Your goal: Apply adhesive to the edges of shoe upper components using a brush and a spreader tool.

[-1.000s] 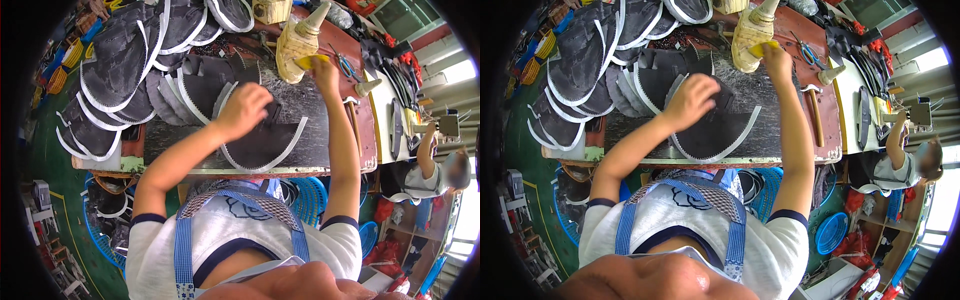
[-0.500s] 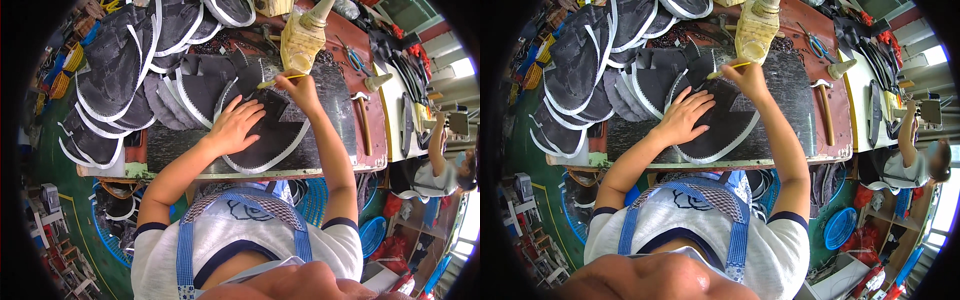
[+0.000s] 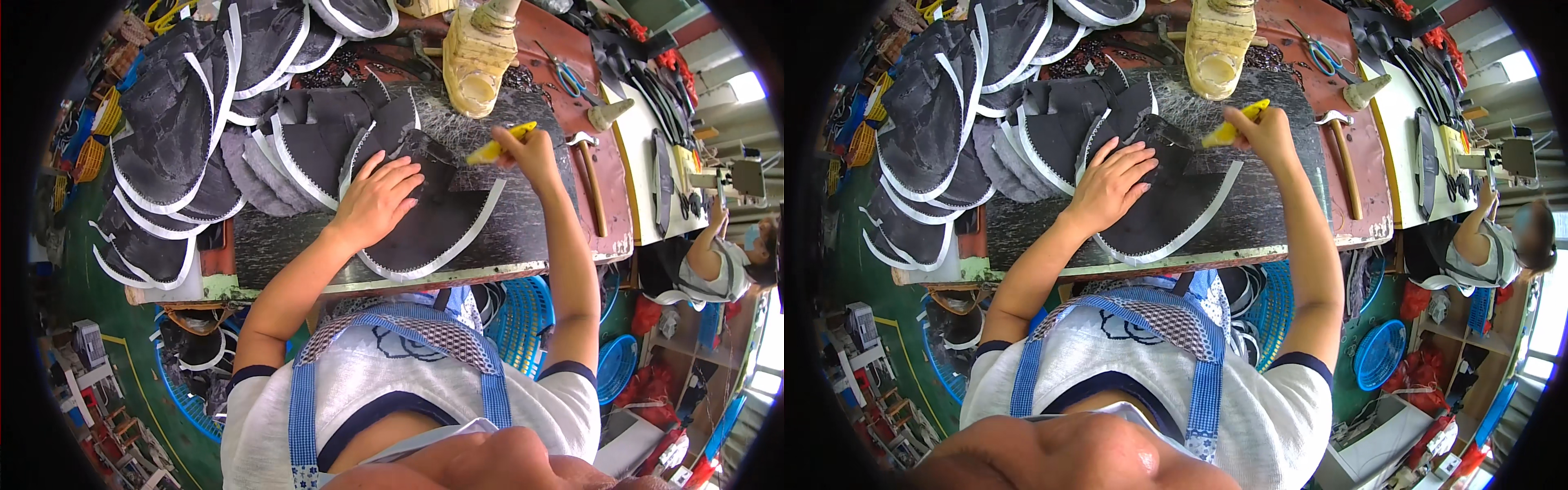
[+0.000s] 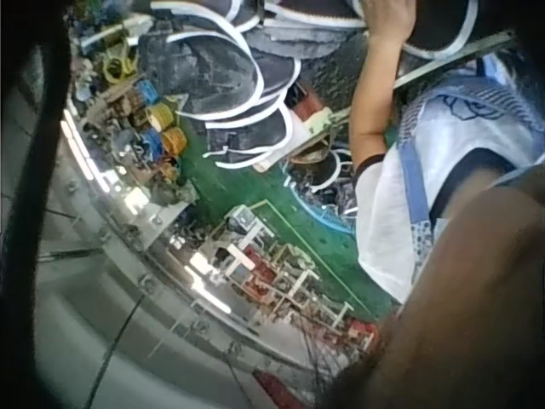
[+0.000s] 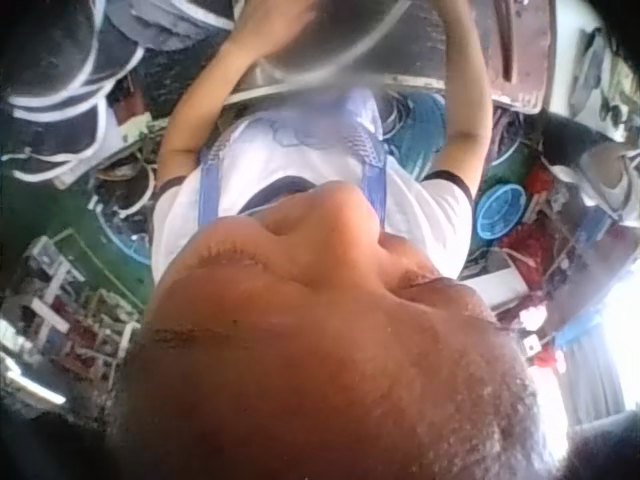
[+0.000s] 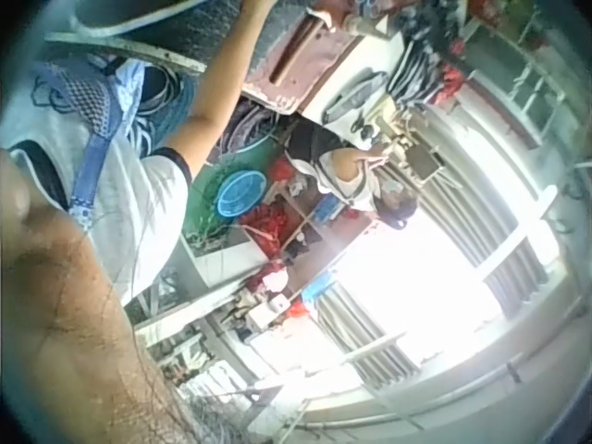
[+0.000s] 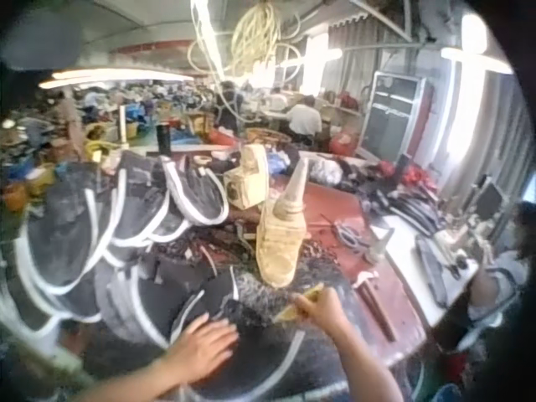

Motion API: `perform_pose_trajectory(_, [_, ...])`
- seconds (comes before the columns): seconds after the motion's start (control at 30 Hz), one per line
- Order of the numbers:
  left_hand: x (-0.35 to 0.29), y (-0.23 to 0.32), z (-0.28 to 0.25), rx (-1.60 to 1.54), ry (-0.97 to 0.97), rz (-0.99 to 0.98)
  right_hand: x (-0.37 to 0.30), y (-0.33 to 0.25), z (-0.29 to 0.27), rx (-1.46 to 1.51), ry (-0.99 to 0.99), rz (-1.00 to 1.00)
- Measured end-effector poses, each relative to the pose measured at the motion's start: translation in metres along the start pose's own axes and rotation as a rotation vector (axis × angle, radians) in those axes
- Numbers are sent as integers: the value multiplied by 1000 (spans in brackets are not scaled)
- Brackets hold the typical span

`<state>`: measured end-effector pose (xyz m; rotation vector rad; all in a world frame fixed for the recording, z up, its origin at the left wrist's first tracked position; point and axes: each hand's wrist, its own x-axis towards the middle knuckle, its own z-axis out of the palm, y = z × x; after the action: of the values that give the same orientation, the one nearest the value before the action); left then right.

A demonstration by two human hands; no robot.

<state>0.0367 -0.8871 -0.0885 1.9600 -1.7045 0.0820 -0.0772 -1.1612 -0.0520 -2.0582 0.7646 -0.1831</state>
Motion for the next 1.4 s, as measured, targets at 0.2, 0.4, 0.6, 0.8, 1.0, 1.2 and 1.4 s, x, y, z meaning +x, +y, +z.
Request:
perform_pose_trajectory(0.2, [-11, 11, -22, 196, 164, -193, 7, 1, 32, 33, 127, 15])
perform_pose_trajectory(0.4, [-24, 13, -23, 178, 195, -401, 8, -19, 28, 206, 13, -175])
perform_pose_trajectory(0.6, [-20, 15, -30, 66, 138, -540, 16, -6, 41, 173, -232, -191])
perform_pose_trajectory(0.8, [-14, 19, -35, 35, 33, -594, -14, -17, 58, 212, -223, -376])
perform_pose_trajectory(1.0, [-32, 45, -41, -758, 408, -333, 32, -36, -10, 159, 200, -280])
perform_pose_trajectory(1.2, [-24, 14, -38, -342, 429, -465, 102, -3, -18, -517, 265, -352])
perform_pose_trajectory(1.4, [-45, 13, -26, -60, 343, -504, 22, -23, -5, 418, -115, -134])
